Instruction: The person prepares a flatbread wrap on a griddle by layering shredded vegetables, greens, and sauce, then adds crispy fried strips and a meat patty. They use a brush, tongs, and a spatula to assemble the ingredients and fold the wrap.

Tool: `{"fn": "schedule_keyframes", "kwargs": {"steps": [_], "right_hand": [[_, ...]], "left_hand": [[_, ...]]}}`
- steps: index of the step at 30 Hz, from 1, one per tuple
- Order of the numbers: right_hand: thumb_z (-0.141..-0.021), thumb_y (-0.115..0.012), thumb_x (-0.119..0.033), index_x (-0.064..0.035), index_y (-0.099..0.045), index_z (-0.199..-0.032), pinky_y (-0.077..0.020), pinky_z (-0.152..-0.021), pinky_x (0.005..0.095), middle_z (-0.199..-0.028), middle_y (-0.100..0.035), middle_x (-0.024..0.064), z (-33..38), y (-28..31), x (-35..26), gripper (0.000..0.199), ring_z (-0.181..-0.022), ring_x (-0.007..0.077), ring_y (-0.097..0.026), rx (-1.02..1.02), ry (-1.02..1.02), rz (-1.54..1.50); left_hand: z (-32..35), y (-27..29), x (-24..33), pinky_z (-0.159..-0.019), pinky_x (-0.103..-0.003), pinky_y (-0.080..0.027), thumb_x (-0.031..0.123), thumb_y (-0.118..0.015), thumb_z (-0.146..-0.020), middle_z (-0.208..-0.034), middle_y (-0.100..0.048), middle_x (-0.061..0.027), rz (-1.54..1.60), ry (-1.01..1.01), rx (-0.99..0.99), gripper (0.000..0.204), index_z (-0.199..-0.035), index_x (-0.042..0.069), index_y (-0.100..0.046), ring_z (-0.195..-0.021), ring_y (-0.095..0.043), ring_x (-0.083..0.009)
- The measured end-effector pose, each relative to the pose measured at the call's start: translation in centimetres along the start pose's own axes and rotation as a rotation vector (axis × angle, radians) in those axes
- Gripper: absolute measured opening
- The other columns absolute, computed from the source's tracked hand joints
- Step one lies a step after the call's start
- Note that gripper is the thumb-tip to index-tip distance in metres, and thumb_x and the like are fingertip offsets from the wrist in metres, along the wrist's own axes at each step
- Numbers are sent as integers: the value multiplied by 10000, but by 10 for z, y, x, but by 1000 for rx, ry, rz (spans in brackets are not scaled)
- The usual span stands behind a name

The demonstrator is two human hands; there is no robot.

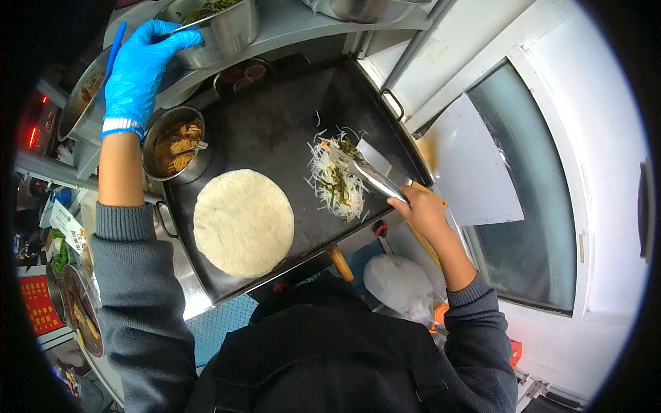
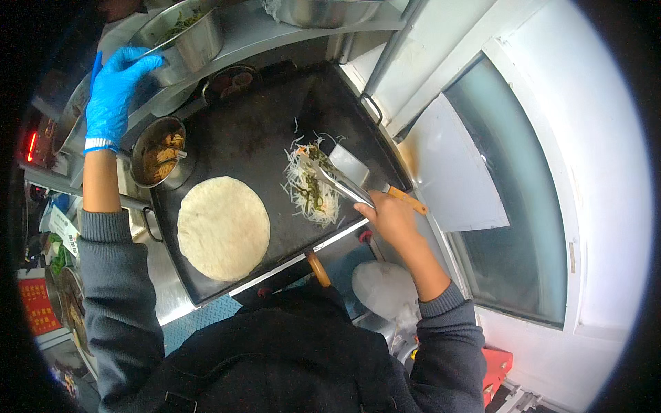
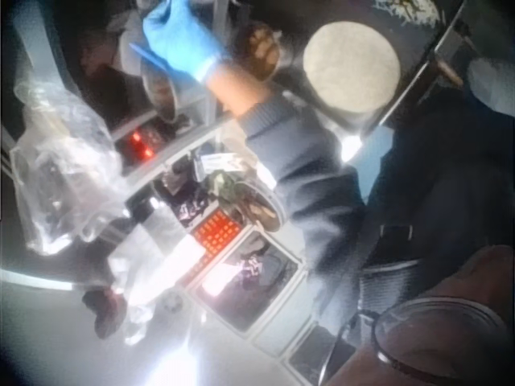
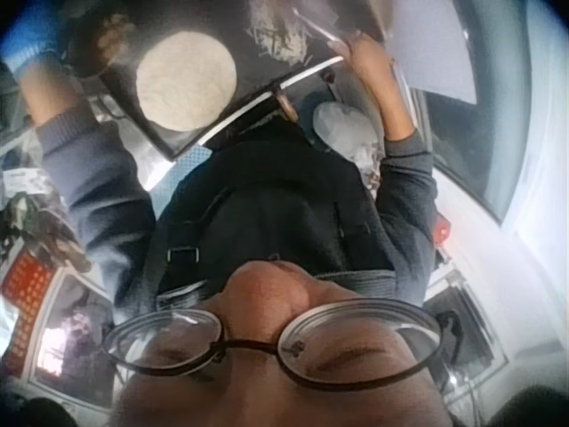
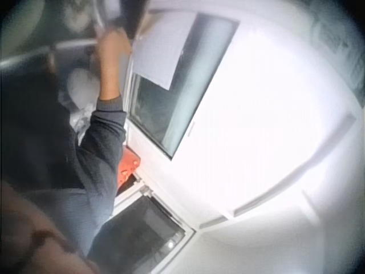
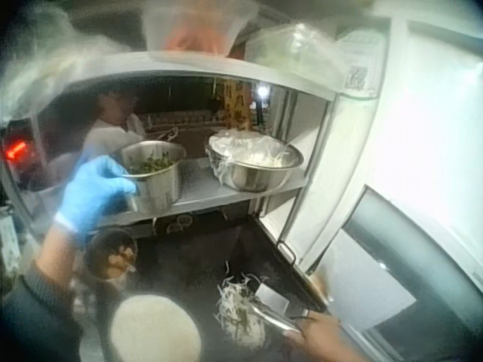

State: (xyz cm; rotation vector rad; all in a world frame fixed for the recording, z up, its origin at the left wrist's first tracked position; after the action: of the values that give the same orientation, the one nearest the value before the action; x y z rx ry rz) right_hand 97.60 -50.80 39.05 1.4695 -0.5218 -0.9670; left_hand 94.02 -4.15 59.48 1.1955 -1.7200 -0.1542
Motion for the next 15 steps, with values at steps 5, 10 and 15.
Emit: {"fn": "schedule_keyframes", "kwargs": {"steps": [5,10,15], "right_hand": [[-838,-642,-456,-38,-613,-851,-493,-561,441,-683,-640,169,16,0,-5,419,-662,350,-646,91,43,50],[-837,-646,-438,-43,-596,-828,-512,-563,433,-769,-666,155,34,-20,-2,399,-669,336,-662,-44,42,207],[-856,-627,-408,-46,-618,-804,-526,-600,421,-782,-676,134,-23,-47,-6,365,-697,317,-674,13,79,226]], "left_hand": [[-5,-3,-6,-853,-346,-490,456,-789,-737,-953,-665,-66,-16,37,50,442,-1001,118,-683,-915,-598,-201],[19,0,16,-1004,-396,-441,383,-716,-835,-1304,-540,-147,-113,76,99,652,-1394,161,-465,-1192,-531,-287],[133,-8,45,-1088,-401,-372,130,-614,-919,-1446,-436,-129,284,-65,95,514,-1397,65,-435,-1313,-444,-286]]}}
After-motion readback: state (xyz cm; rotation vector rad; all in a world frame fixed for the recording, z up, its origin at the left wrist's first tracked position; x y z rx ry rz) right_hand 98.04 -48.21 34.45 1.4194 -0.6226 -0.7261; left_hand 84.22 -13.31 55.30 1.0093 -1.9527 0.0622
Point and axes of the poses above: each hand's wrist, its own z-axis away from the middle knuckle, its own y-axis out of the back of the hand, x = y × z, the point moved 6 cm from there along -z, towards the middle knuckle
